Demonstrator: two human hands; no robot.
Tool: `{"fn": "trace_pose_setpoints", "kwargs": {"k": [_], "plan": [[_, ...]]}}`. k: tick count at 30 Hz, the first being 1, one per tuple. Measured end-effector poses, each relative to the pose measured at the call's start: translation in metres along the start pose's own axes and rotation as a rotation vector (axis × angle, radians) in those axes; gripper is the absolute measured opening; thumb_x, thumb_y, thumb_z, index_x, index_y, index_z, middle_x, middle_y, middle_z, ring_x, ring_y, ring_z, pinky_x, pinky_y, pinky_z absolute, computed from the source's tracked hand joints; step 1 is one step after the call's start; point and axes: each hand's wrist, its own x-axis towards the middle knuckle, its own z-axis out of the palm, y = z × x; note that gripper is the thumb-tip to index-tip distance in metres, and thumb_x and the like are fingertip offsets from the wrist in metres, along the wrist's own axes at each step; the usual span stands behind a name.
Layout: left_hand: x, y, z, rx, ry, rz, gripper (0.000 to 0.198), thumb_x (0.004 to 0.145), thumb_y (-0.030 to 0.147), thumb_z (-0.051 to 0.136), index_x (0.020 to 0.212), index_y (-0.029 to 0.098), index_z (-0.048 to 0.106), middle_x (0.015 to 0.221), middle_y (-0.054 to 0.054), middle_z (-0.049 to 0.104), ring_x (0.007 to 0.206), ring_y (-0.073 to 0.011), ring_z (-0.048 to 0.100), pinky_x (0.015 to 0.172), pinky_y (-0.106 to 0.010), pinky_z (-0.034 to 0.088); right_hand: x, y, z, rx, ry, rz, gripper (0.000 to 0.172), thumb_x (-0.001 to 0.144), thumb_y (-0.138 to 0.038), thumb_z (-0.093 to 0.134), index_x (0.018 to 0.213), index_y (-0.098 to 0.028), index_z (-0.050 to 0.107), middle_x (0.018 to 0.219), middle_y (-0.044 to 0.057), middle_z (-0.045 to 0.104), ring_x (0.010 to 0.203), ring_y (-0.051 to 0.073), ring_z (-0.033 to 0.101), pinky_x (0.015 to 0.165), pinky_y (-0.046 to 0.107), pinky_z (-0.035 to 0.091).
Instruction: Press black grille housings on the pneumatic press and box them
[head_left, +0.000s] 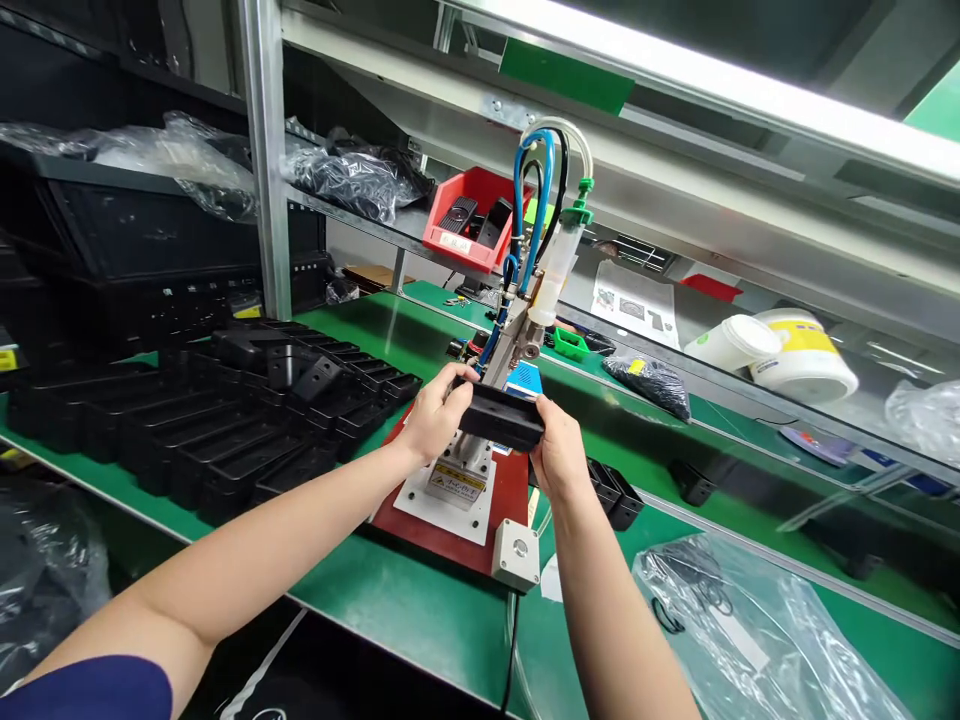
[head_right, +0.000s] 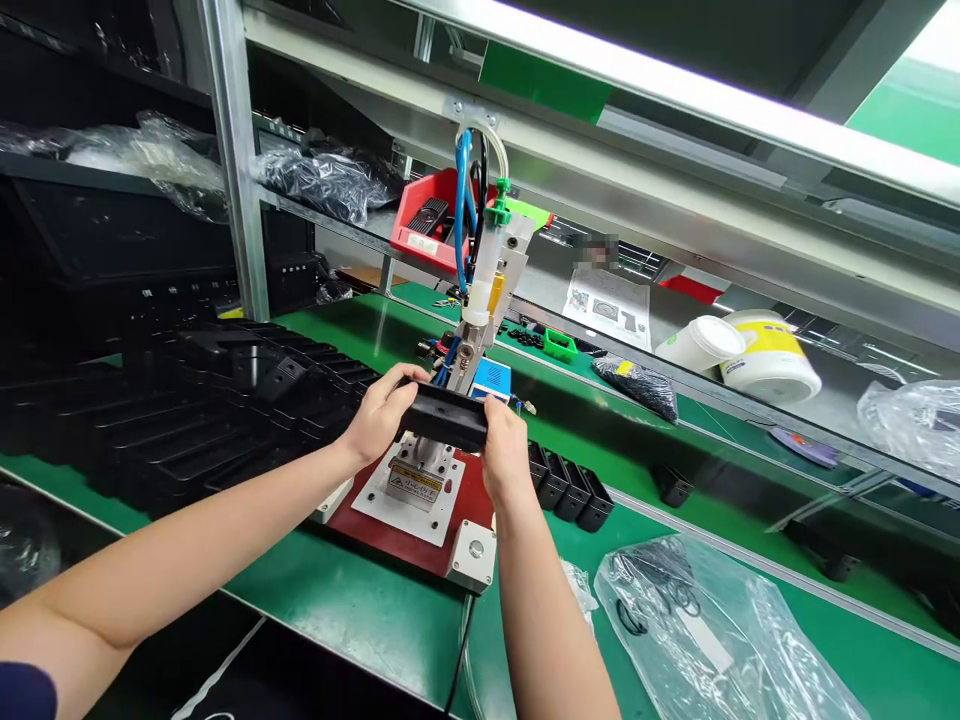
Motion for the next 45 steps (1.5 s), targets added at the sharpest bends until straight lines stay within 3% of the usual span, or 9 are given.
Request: {"fn": "trace_pose_setpoints", "kwargs": {"k": [5,9,16,21,26,30,35,40,45], "plan": [[-0.037,0.033,-0.038,0.102,-0.478,-0.013,0.047,0.077,0.038,0.066,0.121,0.025,0.056,0.110,-0.004,0.068,0.097,-0.0207,0.065,0.083,-0.031,0.050,-0.047,-0.007,-0.019,-0.238,-0.151,-0.167,0.034,0.091,-0.050,0.057,0.090,-0.019,0.071,0.085,0.004,0.070,0.076,0.018,0.064,0.067,0.028,0.051],[-0.062,0.046,-0.035,0.201,-0.768,-0.030,0.086,0.062,0.038,0.082,0.138,0.031,0.042,0.111,-0.004,0.071,0.099,-0.0261,0.068,0.081,-0.035,0.053,-0.082,-0.022,-0.017,-0.483,-0.303,-0.297,0.027,0.095,-0.041,0.053,0.091,-0.021,0.071,0.084,0.003,0.071,0.078,0.018,0.066,0.069,0.028,0.052],[-0.110,0.011,0.013,0.341,-0.416,0.295,0.058,0.069,0.030,0.070,0.122,0.018,0.051,0.109,-0.011,0.070,0.095,-0.0286,0.070,0.081,-0.039,0.056,-0.125,-0.018,-0.008,-0.670,-0.217,-0.518,0.025,0.094,-0.030,0.052,0.115,-0.022,0.060,0.114,0.008,0.064,0.107,0.021,0.061,0.092,0.036,0.050],[-0.122,0.006,0.030,0.470,-0.341,0.528,0.024,0.080,0.030,0.058,0.099,0.016,0.055,0.080,-0.009,0.068,0.071,-0.0237,0.068,0.061,-0.034,0.053,-0.141,0.001,-0.007,-0.927,0.099,-0.614,0.022,0.096,-0.036,0.048,0.094,-0.018,0.061,0.081,0.006,0.063,0.074,0.018,0.060,0.066,0.031,0.049],[-0.131,0.003,0.043,0.471,-0.303,0.586,0.010,0.083,0.027,0.052,0.087,0.018,0.053,0.068,-0.006,0.062,0.060,-0.0188,0.062,0.053,-0.030,0.045,-0.140,0.010,-0.009,-0.991,0.157,-0.677,0.025,0.096,-0.027,0.044,0.077,-0.019,0.058,0.067,0.004,0.058,0.060,0.015,0.054,0.056,0.029,0.043],[-0.137,0.000,0.052,0.365,-0.311,0.363,0.018,0.078,0.032,0.059,0.089,0.019,0.055,0.073,-0.006,0.063,0.064,-0.0191,0.063,0.057,-0.030,0.048,-0.138,0.008,-0.020,-0.900,0.128,-0.626,0.021,0.094,-0.037,0.052,0.089,-0.019,0.062,0.077,0.005,0.062,0.071,0.018,0.059,0.064,0.031,0.049],[-0.131,0.008,0.060,-0.043,-0.271,-0.273,0.055,0.061,0.041,0.083,0.103,0.020,0.056,0.082,0.000,0.064,0.071,-0.0153,0.060,0.063,-0.027,0.050,-0.164,0.022,-0.049,-0.669,0.131,-0.587,0.048,0.093,-0.038,0.052,0.138,-0.023,0.047,0.136,0.013,0.051,0.123,0.030,0.052,0.100,0.052,0.047],[-0.130,0.018,0.080,-0.600,-0.214,-0.654,0.047,0.066,0.048,0.081,0.092,0.016,0.056,0.077,0.001,0.058,0.068,-0.0104,0.056,0.065,-0.025,0.049,-0.203,0.063,-0.054,-0.824,0.118,-0.635,0.063,0.087,-0.018,0.054,0.147,-0.019,0.038,0.140,0.016,0.049,0.129,0.034,0.048,0.101,0.059,0.047],[-0.144,0.031,0.096,-0.836,-0.152,-0.917,0.051,0.065,0.045,0.083,0.097,0.017,0.056,0.082,0.001,0.060,0.074,-0.0103,0.059,0.071,-0.024,0.050,-0.204,0.078,-0.058,-1.003,0.392,-0.688,0.073,0.085,-0.018,0.067,0.150,-0.022,0.032,0.132,0.017,0.057,0.120,0.032,0.057,0.093,0.053,0.055]]}}
